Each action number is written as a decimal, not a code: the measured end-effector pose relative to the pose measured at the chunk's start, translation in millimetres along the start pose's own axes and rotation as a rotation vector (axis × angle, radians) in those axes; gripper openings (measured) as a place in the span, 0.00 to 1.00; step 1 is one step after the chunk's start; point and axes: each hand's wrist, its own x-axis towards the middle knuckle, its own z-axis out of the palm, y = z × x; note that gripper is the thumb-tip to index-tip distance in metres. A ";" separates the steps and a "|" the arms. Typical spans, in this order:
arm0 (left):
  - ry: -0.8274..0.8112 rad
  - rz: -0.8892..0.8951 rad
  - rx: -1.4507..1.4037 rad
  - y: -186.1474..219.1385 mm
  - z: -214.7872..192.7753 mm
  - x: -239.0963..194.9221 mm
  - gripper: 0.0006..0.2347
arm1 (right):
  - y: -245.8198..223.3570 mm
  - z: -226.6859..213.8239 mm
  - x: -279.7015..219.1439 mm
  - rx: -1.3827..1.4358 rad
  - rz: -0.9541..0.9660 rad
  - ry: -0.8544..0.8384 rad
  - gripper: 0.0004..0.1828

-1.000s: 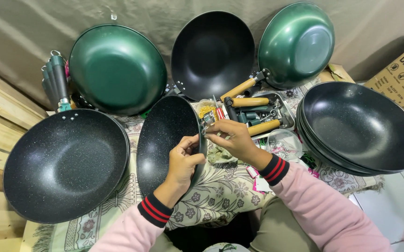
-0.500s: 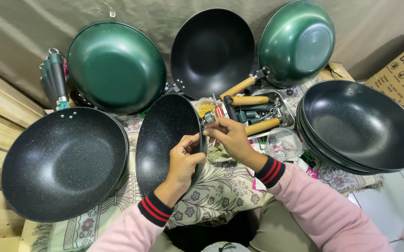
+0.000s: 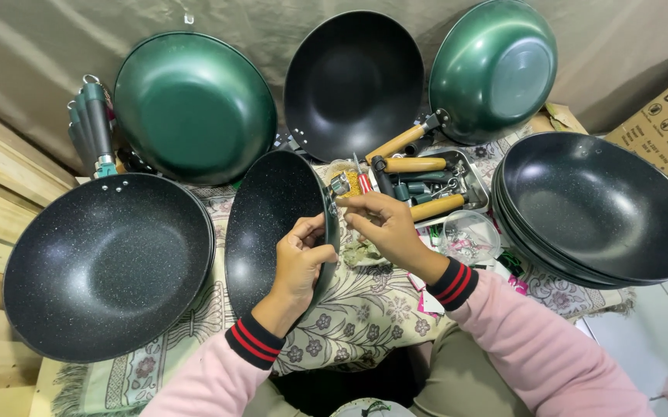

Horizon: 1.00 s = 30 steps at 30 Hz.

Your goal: Assembling wooden handles onto metal woks using screws and a screwdriver.

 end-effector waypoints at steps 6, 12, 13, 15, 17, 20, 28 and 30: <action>-0.002 -0.007 0.014 2.0 -2.5 -0.2 0.32 | 16.4 -4.0 -0.8 -0.020 -0.019 0.026 0.07; -0.006 -0.013 0.012 0.6 -2.4 -1.4 0.32 | 4.3 -2.5 -0.8 -0.112 -0.053 0.018 0.06; -0.007 -0.013 0.012 0.8 -1.8 -1.0 0.32 | 2.5 -1.6 -0.9 -0.112 -0.054 0.019 0.06; -0.009 -0.016 0.017 0.8 -1.4 -1.5 0.32 | -0.7 1.0 -1.8 -0.058 -0.055 0.022 0.13; -0.012 -0.018 0.021 -0.2 -3.1 -1.8 0.32 | 3.6 -1.3 -1.9 -0.060 -0.053 0.019 0.11; -0.017 -0.014 0.025 -3.0 -3.7 0.4 0.32 | 6.0 -4.0 -0.6 -0.075 -0.051 0.027 0.09; -0.012 -0.007 0.014 -1.0 -1.0 -0.9 0.32 | 7.3 -0.2 -1.7 -0.172 -0.154 0.021 0.06; -0.012 -0.008 0.020 -3.1 -0.8 -1.8 0.32 | 4.5 3.5 -3.3 -0.215 -0.192 0.058 0.12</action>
